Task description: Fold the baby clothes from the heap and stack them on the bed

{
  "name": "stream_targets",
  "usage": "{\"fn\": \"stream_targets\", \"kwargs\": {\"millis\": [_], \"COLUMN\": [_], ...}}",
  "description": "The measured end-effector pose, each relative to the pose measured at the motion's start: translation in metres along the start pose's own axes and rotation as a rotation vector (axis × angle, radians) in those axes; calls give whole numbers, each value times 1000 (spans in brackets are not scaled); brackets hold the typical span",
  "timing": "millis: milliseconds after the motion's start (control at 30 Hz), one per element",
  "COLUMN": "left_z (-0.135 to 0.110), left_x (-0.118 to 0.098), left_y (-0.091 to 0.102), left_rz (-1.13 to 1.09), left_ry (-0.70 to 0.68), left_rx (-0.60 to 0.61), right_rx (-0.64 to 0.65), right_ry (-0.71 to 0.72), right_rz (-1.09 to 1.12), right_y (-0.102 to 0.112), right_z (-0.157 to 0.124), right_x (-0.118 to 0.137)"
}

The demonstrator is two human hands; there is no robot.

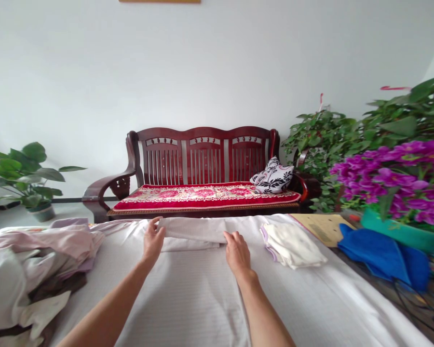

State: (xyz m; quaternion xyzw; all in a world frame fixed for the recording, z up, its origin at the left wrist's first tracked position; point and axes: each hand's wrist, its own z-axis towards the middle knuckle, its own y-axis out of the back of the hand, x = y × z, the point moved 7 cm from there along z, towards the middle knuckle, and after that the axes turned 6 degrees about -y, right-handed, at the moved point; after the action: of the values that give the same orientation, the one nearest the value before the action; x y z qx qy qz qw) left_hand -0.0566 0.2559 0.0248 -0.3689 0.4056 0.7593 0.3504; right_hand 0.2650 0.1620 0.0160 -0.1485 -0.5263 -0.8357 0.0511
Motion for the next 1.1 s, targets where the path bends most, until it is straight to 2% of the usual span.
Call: {"fn": "stream_targets", "kwargs": {"millis": [133, 400, 500, 767, 833, 933, 1000, 1100], "left_z": [-2, -2, -4, -6, -7, -13, -23, -39], "left_x": [13, -7, -4, 0, -6, -28, -41, -51], "left_y": [7, 12, 14, 12, 14, 7, -9, -38], "left_rz": [208, 312, 427, 619, 729, 785, 724, 640], "left_ry": [74, 27, 43, 13, -80, -357, -529, -612], "left_rx": [124, 138, 189, 258, 227, 180, 270, 456], "right_rx": [53, 70, 62, 57, 41, 8, 13, 88], "right_ry": [53, 105, 164, 188, 133, 5, -34, 21], "right_rz": [15, 143, 199, 243, 285, 307, 241, 88], "right_y": [-2, -8, -8, 4, 8, 14, 13, 1], "right_z": [-1, -3, -5, -11, -7, 8, 24, 46], "right_x": [6, 6, 10, 18, 12, 5, 13, 46]}}
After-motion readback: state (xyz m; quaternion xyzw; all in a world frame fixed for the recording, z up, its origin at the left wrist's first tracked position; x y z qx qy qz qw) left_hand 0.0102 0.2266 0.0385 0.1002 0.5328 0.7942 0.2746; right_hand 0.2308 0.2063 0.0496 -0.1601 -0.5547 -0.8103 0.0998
